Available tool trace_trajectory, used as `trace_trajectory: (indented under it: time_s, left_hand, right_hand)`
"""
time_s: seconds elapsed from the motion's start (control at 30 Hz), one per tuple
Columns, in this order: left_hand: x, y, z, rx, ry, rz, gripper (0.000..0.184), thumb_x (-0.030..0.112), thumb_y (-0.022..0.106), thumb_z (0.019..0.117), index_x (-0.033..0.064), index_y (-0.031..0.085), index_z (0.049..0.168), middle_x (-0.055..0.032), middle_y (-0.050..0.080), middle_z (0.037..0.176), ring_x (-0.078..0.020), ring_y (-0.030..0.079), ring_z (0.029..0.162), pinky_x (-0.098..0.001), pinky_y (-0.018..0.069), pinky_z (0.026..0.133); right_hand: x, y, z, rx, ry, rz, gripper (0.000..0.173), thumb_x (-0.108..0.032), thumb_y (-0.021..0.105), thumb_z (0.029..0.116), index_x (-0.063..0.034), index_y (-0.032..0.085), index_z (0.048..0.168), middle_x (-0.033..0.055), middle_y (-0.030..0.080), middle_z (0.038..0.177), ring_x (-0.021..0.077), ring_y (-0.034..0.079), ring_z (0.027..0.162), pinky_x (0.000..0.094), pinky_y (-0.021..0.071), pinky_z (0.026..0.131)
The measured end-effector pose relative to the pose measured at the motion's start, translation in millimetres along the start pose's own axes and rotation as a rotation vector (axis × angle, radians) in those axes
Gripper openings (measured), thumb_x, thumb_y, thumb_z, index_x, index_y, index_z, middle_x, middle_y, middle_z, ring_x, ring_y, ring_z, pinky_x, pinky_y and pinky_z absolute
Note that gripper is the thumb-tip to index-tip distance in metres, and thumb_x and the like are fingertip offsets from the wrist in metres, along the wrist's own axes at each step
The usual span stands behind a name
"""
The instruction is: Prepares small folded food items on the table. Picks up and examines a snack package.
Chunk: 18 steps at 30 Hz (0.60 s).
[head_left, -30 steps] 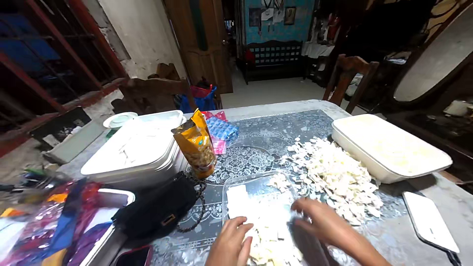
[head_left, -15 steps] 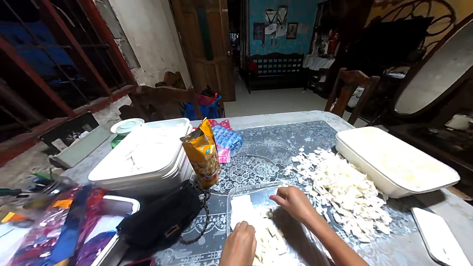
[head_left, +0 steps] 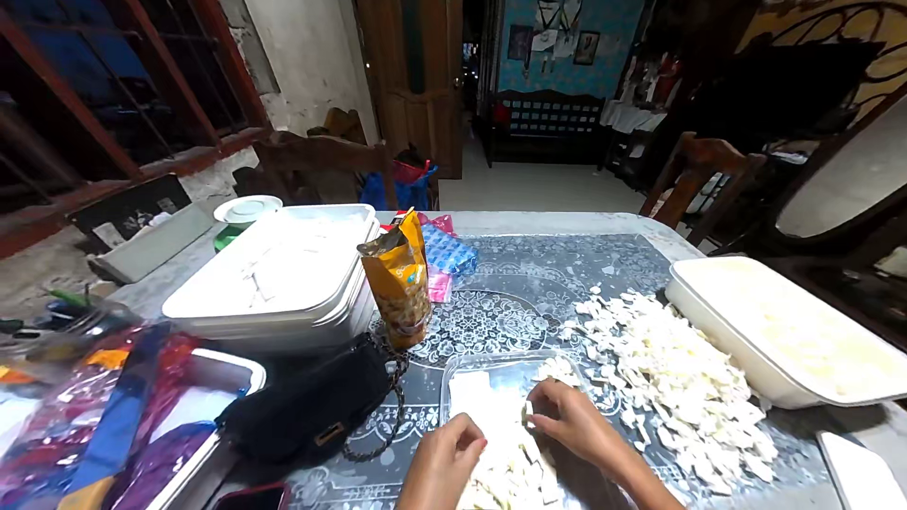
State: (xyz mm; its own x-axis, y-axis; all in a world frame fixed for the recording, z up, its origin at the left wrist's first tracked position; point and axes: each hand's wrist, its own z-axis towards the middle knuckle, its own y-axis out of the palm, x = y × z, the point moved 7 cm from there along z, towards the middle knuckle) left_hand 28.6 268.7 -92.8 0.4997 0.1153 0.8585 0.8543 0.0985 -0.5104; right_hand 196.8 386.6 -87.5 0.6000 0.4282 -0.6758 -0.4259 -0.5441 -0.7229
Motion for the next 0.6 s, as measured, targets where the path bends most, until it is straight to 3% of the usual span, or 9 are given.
trace_trajectory:
  time_s: [0.1, 0.23, 0.3, 0.37, 0.43, 0.6]
  left_hand:
    - [0.1, -6.2, -2.2, 0.193, 0.007, -0.210, 0.020, 0.013, 0.054, 0.1028, -0.0032, 0.060, 0.113, -0.0036, 0.061, 0.071, -0.0118, 0.057, 0.062, -0.0323, 0.0500, 0.063]
    - [5.6, 3.5, -9.4, 0.236, 0.045, -0.439, 0.018, 0.010, 0.047, 0.1050, -0.0041, 0.052, 0.115, -0.0048, 0.066, 0.076, -0.0096, 0.067, 0.069, -0.0302, 0.0572, 0.070]
    - [8.9, 9.9, -12.2, 0.227, 0.046, -0.521, 0.016, 0.007, 0.053, 0.1020, -0.0036, 0.051, 0.115, -0.0024, 0.066, 0.076, -0.0074, 0.066, 0.069, -0.0278, 0.0560, 0.070]
    - [13.6, 11.5, -15.4, 0.227, 0.041, -0.607, 0.031, -0.002, 0.069, 0.0908, -0.0021, 0.050, 0.115, -0.0042, 0.074, 0.085, -0.0088, 0.072, 0.076, -0.0282, 0.0601, 0.075]
    - [15.6, 10.5, -17.3, 0.267, 0.054, -0.609, 0.042, -0.006, 0.077, 0.0815, -0.0013, 0.051, 0.113, -0.0039, 0.075, 0.087, -0.0086, 0.074, 0.077, -0.0278, 0.0610, 0.075]
    - [16.0, 7.0, -17.6, 0.287, 0.116, -0.579, 0.038, -0.003, 0.078, 0.0818, 0.0000, 0.053, 0.111, -0.0012, 0.075, 0.082, -0.0069, 0.072, 0.072, -0.0264, 0.0601, 0.072]
  right_hand:
    - [-15.4, -1.1, -9.8, 0.016, -0.104, 0.221, 0.027, -0.011, 0.067, 0.0946, 0.0052, 0.065, 0.115, 0.0162, 0.070, 0.106, 0.0218, 0.069, 0.093, 0.0377, 0.0570, 0.087]
    - [-46.3, 10.7, -26.5, 0.008, -0.221, 0.246, 0.025, -0.008, 0.065, 0.0940, 0.0067, 0.066, 0.114, 0.0184, 0.070, 0.106, 0.0246, 0.071, 0.094, 0.0394, 0.0583, 0.086]
    - [-57.0, 15.2, -32.7, 0.079, -0.278, 0.136, 0.025, -0.007, 0.064, 0.0945, 0.0076, 0.066, 0.114, 0.0220, 0.071, 0.105, 0.0305, 0.071, 0.094, 0.0429, 0.0576, 0.086]
    - [-63.7, 16.9, -37.5, 0.198, -0.370, 0.034, 0.023, -0.006, 0.064, 0.0927, 0.0065, 0.069, 0.111, 0.0214, 0.072, 0.100, 0.0316, 0.072, 0.089, 0.0431, 0.0586, 0.083]
    - [-67.3, 16.2, -40.9, 0.261, -0.441, 0.007, 0.022, -0.005, 0.066, 0.0917, 0.0056, 0.071, 0.110, 0.0199, 0.073, 0.098, 0.0298, 0.073, 0.087, 0.0404, 0.0598, 0.082]
    - [-67.4, 10.1, -42.8, 0.231, -0.491, 0.100, 0.021, -0.004, 0.067, 0.0930, 0.0054, 0.075, 0.110, 0.0186, 0.075, 0.096, 0.0253, 0.075, 0.086, 0.0349, 0.0602, 0.083]
